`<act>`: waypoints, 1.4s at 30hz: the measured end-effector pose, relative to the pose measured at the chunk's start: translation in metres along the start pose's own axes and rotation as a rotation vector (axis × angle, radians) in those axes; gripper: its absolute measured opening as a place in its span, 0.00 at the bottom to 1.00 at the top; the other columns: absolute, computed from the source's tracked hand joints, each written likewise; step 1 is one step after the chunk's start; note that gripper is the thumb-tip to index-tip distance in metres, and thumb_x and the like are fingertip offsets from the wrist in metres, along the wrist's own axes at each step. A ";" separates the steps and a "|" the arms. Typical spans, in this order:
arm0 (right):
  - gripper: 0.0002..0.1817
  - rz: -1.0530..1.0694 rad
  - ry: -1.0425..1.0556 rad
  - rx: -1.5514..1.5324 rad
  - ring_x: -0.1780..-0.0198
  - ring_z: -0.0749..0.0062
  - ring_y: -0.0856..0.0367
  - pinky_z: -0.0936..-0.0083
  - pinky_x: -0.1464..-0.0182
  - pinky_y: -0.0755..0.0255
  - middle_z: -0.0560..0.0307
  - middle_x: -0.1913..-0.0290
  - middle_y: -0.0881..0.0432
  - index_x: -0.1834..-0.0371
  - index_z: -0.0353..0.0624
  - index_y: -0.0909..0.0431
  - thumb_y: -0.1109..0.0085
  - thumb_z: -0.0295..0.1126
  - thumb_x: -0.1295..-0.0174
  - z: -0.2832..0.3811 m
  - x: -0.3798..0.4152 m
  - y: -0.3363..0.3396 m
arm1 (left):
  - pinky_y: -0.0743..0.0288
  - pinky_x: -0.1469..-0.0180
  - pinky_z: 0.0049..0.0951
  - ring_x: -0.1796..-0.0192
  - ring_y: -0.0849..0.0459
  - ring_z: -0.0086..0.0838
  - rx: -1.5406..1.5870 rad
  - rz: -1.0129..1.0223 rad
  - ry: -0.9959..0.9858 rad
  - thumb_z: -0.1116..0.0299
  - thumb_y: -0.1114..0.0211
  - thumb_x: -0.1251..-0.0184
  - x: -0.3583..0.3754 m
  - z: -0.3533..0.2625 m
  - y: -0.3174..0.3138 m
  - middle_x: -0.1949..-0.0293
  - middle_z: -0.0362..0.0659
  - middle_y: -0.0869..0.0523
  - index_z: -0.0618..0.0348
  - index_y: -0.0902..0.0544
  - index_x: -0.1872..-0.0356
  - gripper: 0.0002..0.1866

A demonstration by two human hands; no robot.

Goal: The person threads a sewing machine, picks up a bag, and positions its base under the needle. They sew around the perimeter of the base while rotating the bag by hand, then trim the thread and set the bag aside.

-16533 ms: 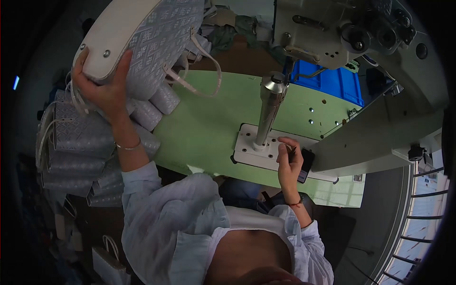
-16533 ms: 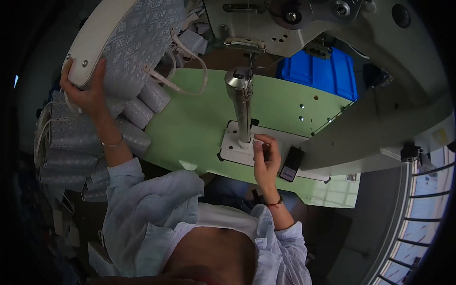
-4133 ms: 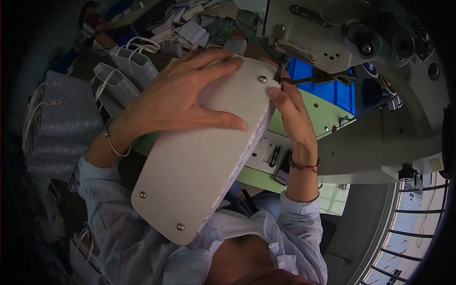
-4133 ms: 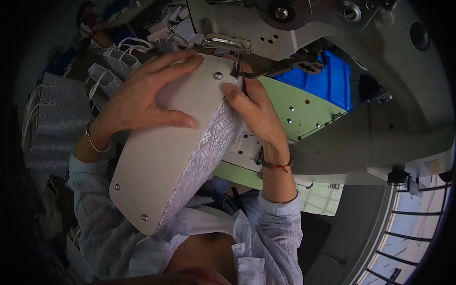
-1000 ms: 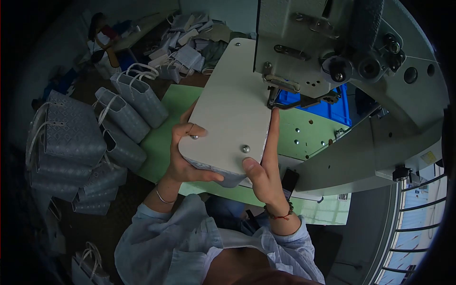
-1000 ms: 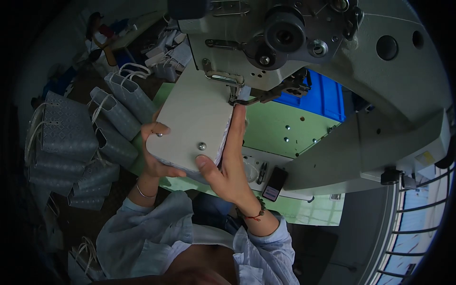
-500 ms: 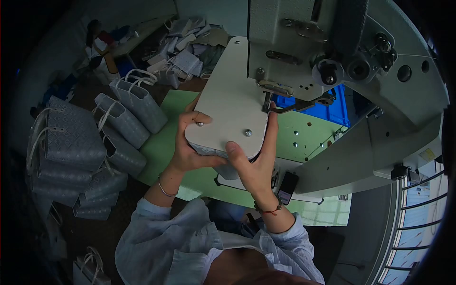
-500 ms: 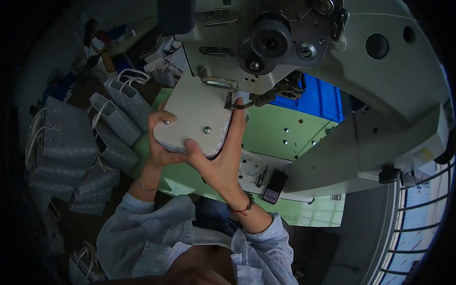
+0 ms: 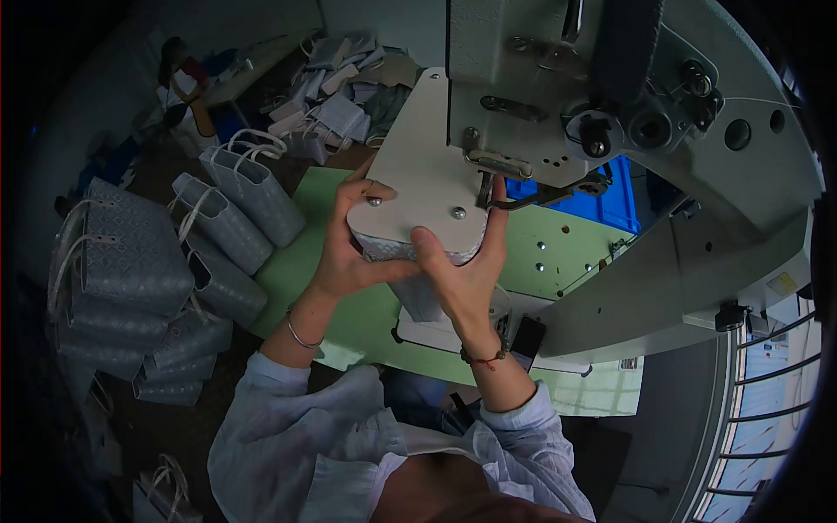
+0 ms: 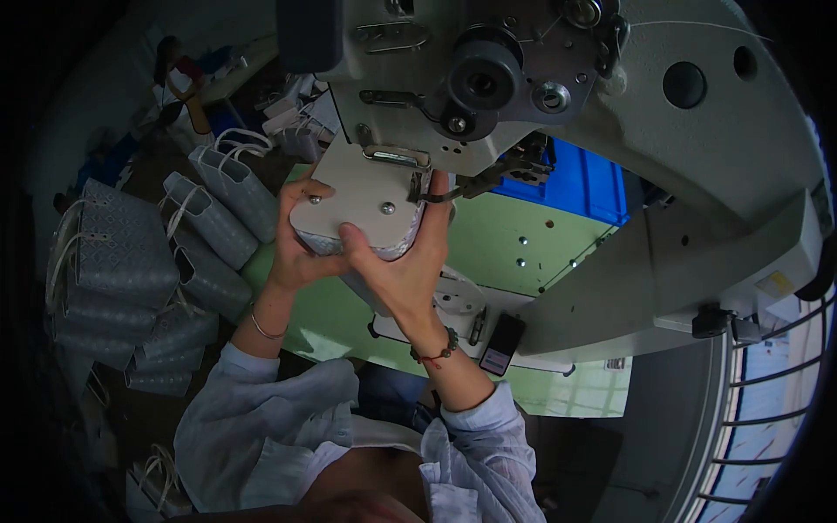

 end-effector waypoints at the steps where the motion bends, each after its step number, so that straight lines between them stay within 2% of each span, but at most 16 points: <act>1: 0.54 0.004 -0.024 -0.001 0.43 0.63 0.23 0.69 0.41 0.27 0.45 0.40 0.26 0.21 0.38 0.53 0.28 0.32 0.49 -0.003 -0.001 0.000 | 0.34 0.32 0.40 0.30 0.32 0.39 -0.054 0.035 -0.009 0.61 0.14 0.63 -0.006 -0.006 -0.001 0.29 0.56 0.37 0.56 0.31 0.41 0.45; 6: 0.52 -0.002 -0.019 0.006 0.43 0.64 0.23 0.69 0.40 0.28 0.44 0.40 0.26 0.22 0.38 0.51 0.28 0.31 0.49 -0.004 -0.008 0.000 | 0.40 0.28 0.42 0.24 0.39 0.41 -0.283 0.146 0.038 0.60 0.14 0.65 -0.051 -0.025 0.021 0.25 0.54 0.41 0.57 0.29 0.35 0.49; 8: 0.51 -0.017 0.003 0.029 0.43 0.64 0.23 0.70 0.40 0.28 0.44 0.40 0.25 0.23 0.35 0.50 0.28 0.30 0.48 -0.004 -0.012 0.001 | 0.48 0.25 0.48 0.23 0.41 0.44 -0.564 0.549 -0.091 0.53 0.16 0.65 -0.068 -0.032 -0.011 0.25 0.48 0.38 0.56 0.31 0.31 0.54; 9: 0.51 -0.012 0.001 0.032 0.43 0.64 0.23 0.70 0.40 0.28 0.44 0.40 0.25 0.23 0.35 0.50 0.28 0.30 0.48 -0.004 -0.013 -0.001 | 0.48 0.25 0.48 0.23 0.41 0.44 -0.562 0.544 -0.088 0.53 0.16 0.65 -0.082 -0.034 -0.010 0.25 0.48 0.38 0.56 0.31 0.31 0.54; 10: 0.50 -0.011 -0.022 -0.001 0.43 0.64 0.23 0.70 0.40 0.28 0.44 0.41 0.25 0.24 0.34 0.48 0.28 0.31 0.48 -0.005 -0.015 -0.001 | 0.51 0.25 0.52 0.24 0.40 0.44 -0.627 0.742 -0.061 0.51 0.17 0.66 -0.087 -0.025 -0.026 0.27 0.46 0.36 0.54 0.32 0.30 0.55; 13: 0.47 0.007 -0.051 -0.004 0.44 0.64 0.22 0.70 0.41 0.28 0.45 0.42 0.24 0.26 0.32 0.46 0.28 0.32 0.47 -0.003 -0.019 -0.002 | 0.54 0.25 0.57 0.25 0.39 0.45 -0.696 1.025 0.016 0.47 0.18 0.66 -0.098 -0.014 -0.057 0.29 0.44 0.33 0.52 0.33 0.29 0.56; 15: 0.46 0.027 -0.058 0.025 0.44 0.64 0.22 0.70 0.41 0.28 0.45 0.43 0.23 0.27 0.32 0.44 0.29 0.33 0.47 0.001 -0.022 -0.004 | 0.55 0.26 0.58 0.26 0.37 0.45 -0.697 1.141 0.091 0.46 0.19 0.66 -0.094 -0.005 -0.071 0.30 0.44 0.32 0.52 0.32 0.29 0.56; 16: 0.40 0.002 -0.087 0.000 0.47 0.65 0.21 0.70 0.44 0.27 0.47 0.47 0.22 0.35 0.33 0.37 0.27 0.33 0.51 -0.001 -0.023 -0.002 | 0.55 0.26 0.59 0.27 0.36 0.44 -0.692 1.180 0.119 0.45 0.19 0.66 -0.092 -0.002 -0.075 0.31 0.44 0.31 0.52 0.32 0.29 0.56; 17: 0.35 -0.025 -0.115 -0.025 0.51 0.65 0.21 0.69 0.47 0.26 0.49 0.50 0.21 0.43 0.34 0.30 0.26 0.34 0.54 -0.002 -0.024 0.000 | 0.55 0.27 0.60 0.28 0.36 0.44 -0.687 1.204 0.133 0.44 0.19 0.66 -0.091 -0.001 -0.079 0.31 0.44 0.30 0.52 0.32 0.29 0.56; 20: 0.32 0.059 -0.215 -0.069 0.53 0.66 0.20 0.70 0.48 0.25 0.49 0.53 0.19 0.45 0.34 0.29 0.27 0.34 0.53 -0.007 -0.026 -0.003 | 0.55 0.28 0.62 0.30 0.33 0.44 -0.674 1.224 0.164 0.42 0.20 0.66 -0.086 0.001 -0.081 0.34 0.44 0.28 0.52 0.32 0.29 0.56; 25: 0.30 0.229 -0.322 -0.057 0.52 0.69 0.20 0.72 0.48 0.25 0.49 0.53 0.19 0.46 0.33 0.28 0.29 0.34 0.52 -0.007 -0.029 -0.004 | 0.55 0.30 0.65 0.34 0.29 0.43 -0.659 1.167 0.155 0.39 0.21 0.67 -0.077 -0.002 -0.082 0.37 0.45 0.25 0.52 0.32 0.30 0.57; 30: 0.31 0.341 -0.418 -0.141 0.52 0.70 0.20 0.73 0.48 0.25 0.50 0.53 0.19 0.44 0.31 0.28 0.30 0.33 0.51 -0.015 -0.028 -0.006 | 0.52 0.31 0.60 0.37 0.29 0.43 -0.623 1.103 0.111 0.33 0.23 0.65 -0.073 -0.011 -0.086 0.39 0.45 0.24 0.58 0.30 0.34 0.56; 33: 0.32 0.388 -0.441 -0.163 0.50 0.69 0.21 0.72 0.45 0.27 0.50 0.51 0.19 0.42 0.32 0.28 0.31 0.34 0.51 -0.017 -0.030 -0.007 | 0.54 0.29 0.58 0.33 0.32 0.44 -0.670 1.073 0.120 0.31 0.24 0.65 -0.069 -0.008 -0.083 0.38 0.48 0.26 0.62 0.29 0.35 0.57; 36: 0.35 0.448 -0.427 -0.155 0.47 0.68 0.23 0.70 0.42 0.29 0.50 0.50 0.20 0.38 0.33 0.29 0.31 0.36 0.51 -0.018 -0.030 -0.007 | 0.56 0.27 0.60 0.28 0.35 0.45 -0.638 1.003 0.014 0.29 0.26 0.65 -0.068 -0.015 -0.081 0.35 0.50 0.29 0.65 0.33 0.33 0.61; 39: 0.38 0.433 -0.375 -0.207 0.45 0.67 0.24 0.69 0.39 0.31 0.51 0.48 0.20 0.36 0.35 0.29 0.30 0.37 0.52 -0.015 -0.034 -0.005 | 0.58 0.26 0.61 0.25 0.40 0.47 -0.656 1.024 0.032 0.30 0.23 0.68 -0.063 -0.019 -0.074 0.31 0.53 0.32 0.65 0.38 0.29 0.66; 42: 0.38 0.505 -0.460 -0.273 0.44 0.66 0.25 0.69 0.39 0.31 0.52 0.46 0.21 0.36 0.35 0.28 0.30 0.38 0.52 -0.030 -0.035 -0.004 | 0.55 0.26 0.57 0.25 0.40 0.47 -0.672 1.027 -0.067 0.35 0.19 0.72 -0.055 -0.034 -0.063 0.29 0.55 0.35 0.65 0.41 0.27 0.69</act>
Point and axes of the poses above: each hand's wrist, its own x-axis away from the middle knuckle, its own y-axis out of the back of the hand, z = x × y, the point moved 10 cm from there along -x, towards the middle knuckle
